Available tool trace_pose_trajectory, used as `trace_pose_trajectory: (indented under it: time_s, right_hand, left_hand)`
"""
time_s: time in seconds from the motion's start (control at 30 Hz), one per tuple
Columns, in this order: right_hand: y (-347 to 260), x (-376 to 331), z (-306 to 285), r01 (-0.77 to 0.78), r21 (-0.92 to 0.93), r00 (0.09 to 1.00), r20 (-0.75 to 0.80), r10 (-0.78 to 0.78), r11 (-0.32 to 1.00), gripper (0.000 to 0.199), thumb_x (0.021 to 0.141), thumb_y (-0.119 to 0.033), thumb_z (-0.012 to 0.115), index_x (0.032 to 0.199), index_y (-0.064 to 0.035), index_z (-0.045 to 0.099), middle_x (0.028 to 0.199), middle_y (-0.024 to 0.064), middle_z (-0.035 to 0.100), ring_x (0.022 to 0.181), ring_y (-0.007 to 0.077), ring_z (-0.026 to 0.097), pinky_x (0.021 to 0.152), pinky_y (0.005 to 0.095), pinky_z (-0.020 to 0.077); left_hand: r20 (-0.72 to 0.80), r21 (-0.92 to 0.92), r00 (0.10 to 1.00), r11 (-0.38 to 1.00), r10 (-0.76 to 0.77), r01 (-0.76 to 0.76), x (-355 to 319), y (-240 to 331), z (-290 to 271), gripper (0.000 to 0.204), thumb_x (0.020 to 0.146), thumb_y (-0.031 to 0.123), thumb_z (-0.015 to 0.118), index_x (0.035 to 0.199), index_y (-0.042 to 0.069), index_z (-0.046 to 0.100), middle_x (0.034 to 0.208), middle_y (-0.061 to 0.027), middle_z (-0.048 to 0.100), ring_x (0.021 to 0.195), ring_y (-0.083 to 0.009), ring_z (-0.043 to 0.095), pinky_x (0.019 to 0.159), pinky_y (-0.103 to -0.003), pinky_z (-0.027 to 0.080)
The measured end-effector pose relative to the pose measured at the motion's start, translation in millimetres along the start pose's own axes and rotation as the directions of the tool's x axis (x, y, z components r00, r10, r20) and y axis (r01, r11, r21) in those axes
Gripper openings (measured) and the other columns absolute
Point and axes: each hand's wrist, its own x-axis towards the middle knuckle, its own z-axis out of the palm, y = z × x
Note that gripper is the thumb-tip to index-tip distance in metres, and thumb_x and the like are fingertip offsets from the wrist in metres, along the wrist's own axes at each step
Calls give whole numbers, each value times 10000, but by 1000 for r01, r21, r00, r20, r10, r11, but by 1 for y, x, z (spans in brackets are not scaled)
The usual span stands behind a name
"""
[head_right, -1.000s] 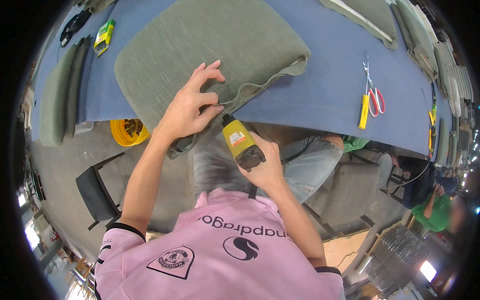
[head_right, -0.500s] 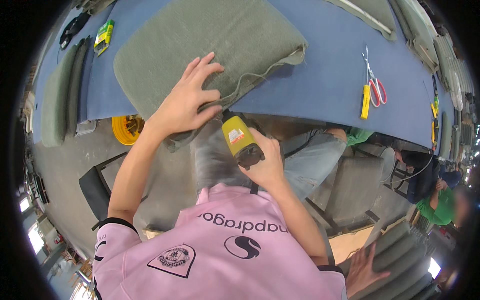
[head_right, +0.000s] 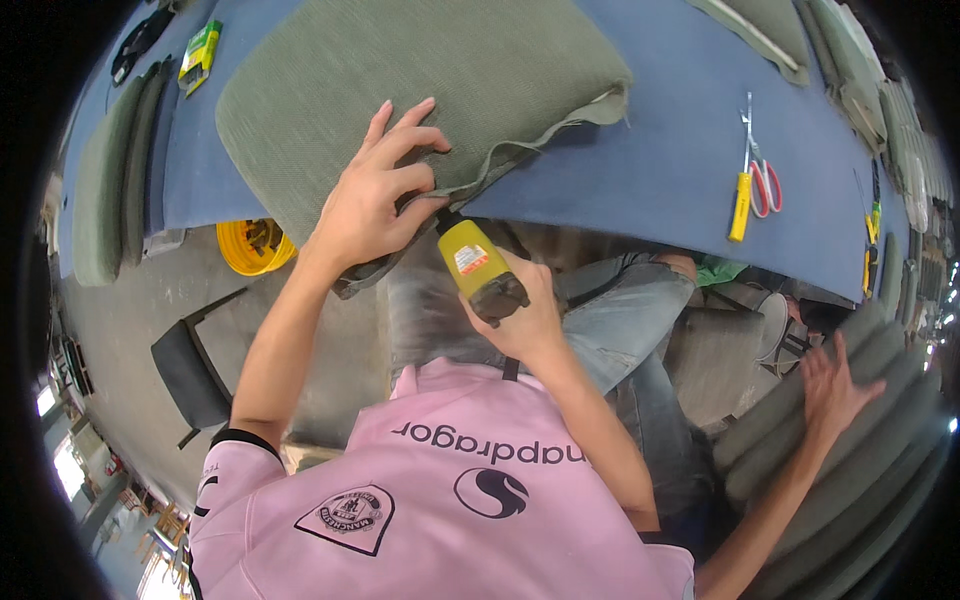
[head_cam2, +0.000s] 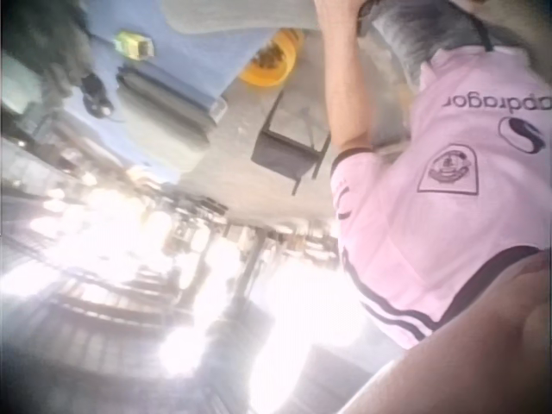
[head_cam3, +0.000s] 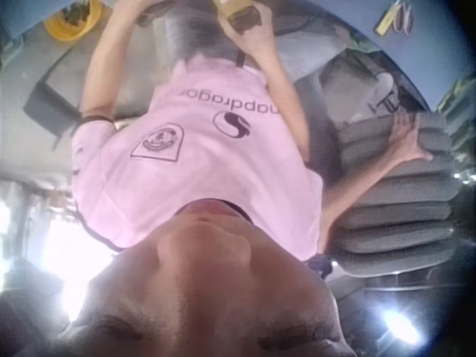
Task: The person staples fabric onto a cushion using a staple gun, then trims excess fabric with scissors. They fold and staple edges, then use a screwdriver to tuck and secure the fabric. The process is repeated on multiple cushions at a workbench.
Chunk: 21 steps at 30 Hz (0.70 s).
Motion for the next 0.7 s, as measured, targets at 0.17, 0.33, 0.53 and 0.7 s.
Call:
trace_pose_trajectory:
  time_s: [0.17,0.33,0.53,0.7]
  right_hand:
    - [-16,-12,1,58,-126,991,-111,-72,990,368,803,-92,881,1133,-18,737,914,228,776,858,485,744,763,463,601]
    - [-17,-11,2,4,-89,999,-51,-9,996,427,770,-68,861,1177,-16,745,918,227,776,865,478,748,769,460,607]
    - [-27,-8,5,-17,-68,999,-32,15,998,444,760,-65,857,1186,-4,749,930,232,778,899,475,759,778,465,610]
    - [-18,-7,7,67,-90,998,9,-66,994,282,852,-75,861,1090,18,741,967,211,764,831,457,742,733,427,592]
  left_hand:
    - [116,49,993,999,-4,-2,0,6,-34,202,898,114,854,843,29,680,1473,-181,633,1637,-497,414,1376,-680,254]
    - [80,99,996,994,32,-40,-6,2,-19,195,883,105,848,817,21,686,1483,-180,628,1643,-509,396,1372,-707,228]
    - [5,40,999,998,-54,54,-12,1,-10,209,872,89,849,796,15,669,1427,-138,664,1623,-476,450,1370,-716,224]
    - [-20,36,998,998,-56,56,-10,1,-5,227,867,90,859,789,22,657,1403,-121,679,1616,-458,473,1367,-704,234]
